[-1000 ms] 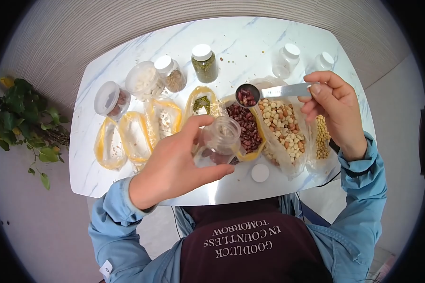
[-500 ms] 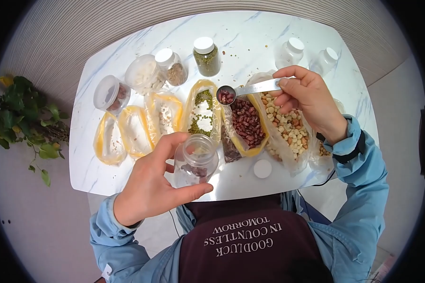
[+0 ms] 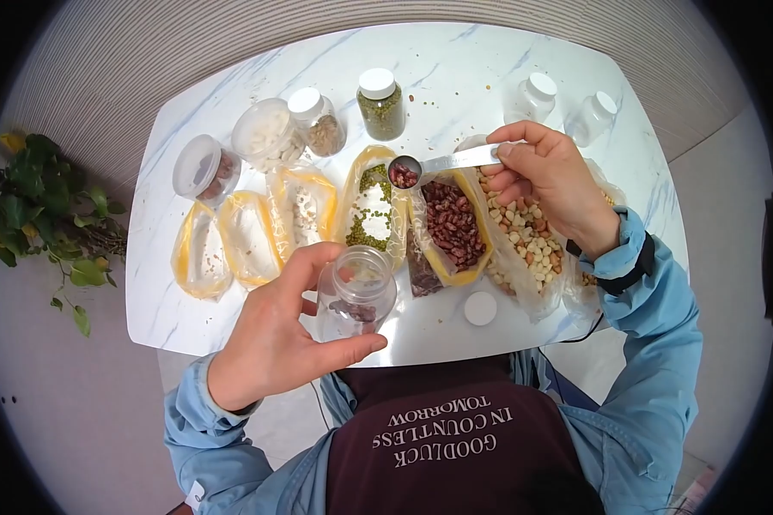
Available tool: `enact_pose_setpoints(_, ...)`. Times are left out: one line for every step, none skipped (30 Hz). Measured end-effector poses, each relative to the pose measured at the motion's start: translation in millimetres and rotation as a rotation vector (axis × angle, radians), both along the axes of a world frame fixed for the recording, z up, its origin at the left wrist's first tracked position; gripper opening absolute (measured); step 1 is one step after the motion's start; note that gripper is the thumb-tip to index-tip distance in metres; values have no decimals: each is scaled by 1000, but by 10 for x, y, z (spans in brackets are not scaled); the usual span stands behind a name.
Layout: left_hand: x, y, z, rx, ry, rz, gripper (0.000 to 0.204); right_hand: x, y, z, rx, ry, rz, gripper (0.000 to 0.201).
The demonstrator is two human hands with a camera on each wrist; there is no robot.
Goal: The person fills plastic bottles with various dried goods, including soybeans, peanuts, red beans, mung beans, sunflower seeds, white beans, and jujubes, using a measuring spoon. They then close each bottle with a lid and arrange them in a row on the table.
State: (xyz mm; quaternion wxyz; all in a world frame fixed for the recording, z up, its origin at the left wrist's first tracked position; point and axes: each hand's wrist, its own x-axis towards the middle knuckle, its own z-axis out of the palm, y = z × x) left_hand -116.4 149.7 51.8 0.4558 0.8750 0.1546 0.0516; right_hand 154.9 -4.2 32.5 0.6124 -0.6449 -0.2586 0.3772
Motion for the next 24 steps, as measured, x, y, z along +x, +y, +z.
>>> enact_pose_setpoints(2,-5,18,-29,28,9,78,2,5,-2,-11,9,-9,20)
enact_pose_setpoints(6,-14,50,-57,55,17,79,5,13,-3,-22,18,-19,19)
enact_pose_setpoints(9,-19,66,-85,82,26,80,10,19,-4,-33,26,-28,18)
enact_pose_setpoints(8,-18,49,-59,53,22,78,19,22,-10,-39,21,-27,18)
enact_pose_setpoints(6,-17,17,-33,26,18,77,29,21,-20,-45,16,-25,18)
enact_pose_setpoints(5,-14,0,-6,-2,14,75,34,20,-24,-51,12,-24,18)
enact_pose_setpoints(7,-12,5,-2,4,10,75,34,19,-22,-47,20,-24,18)
enact_pose_setpoints(9,-10,12,3,9,7,75,33,15,-19,-43,27,-24,18)
enact_pose_setpoints(11,-11,17,6,15,4,75,33,12,-17,-41,34,-23,18)
enact_pose_setpoints(16,-13,18,0,16,7,75,33,11,-16,-41,37,-24,17)
enact_pose_setpoints(21,-16,21,-6,17,9,75,32,12,-16,-41,40,-25,17)
enact_pose_setpoints(24,-17,25,-12,18,12,75,32,14,-15,-41,43,-25,17)
enact_pose_setpoints(23,-17,36,-34,45,17,77,36,14,-21,-38,41,-24,17)
enact_pose_setpoints(22,-18,50,-56,71,23,79,45,11,-31,-36,39,-22,17)
enact_pose_setpoints(22,-18,57,-78,99,28,81,53,5,-38,-33,37,-20,17)
enact_pose_setpoints(25,-18,51,-46,71,21,79,54,-7,-28,-20,31,-25,18)
enact_pose_setpoints(31,-17,42,-14,44,15,77,51,-23,-3,-8,24,-30,18)
enact_pose_setpoints(35,-16,35,17,16,9,76,46,-42,25,4,17,-33,18)
enact_pose_setpoints(40,-12,34,29,17,6,76,42,-64,53,21,-1,-38,18)
enact_pose_setpoints(48,-4,35,41,18,3,76,36,-92,86,37,-20,-42,19)
enact_pose_setpoints(58,5,35,53,18,2,76,28,-120,121,53,-39,-45,19)
enact_pose_setpoints(76,7,42,67,35,1,76,18,-150,160,62,-63,-41,19)
enact_pose_setpoints(103,0,54,81,51,2,76,5,-182,204,70,-86,-36,19)
enact_pose_setpoints(132,-7,66,94,67,5,76,-11,-210,244,78,-111,-29,20)
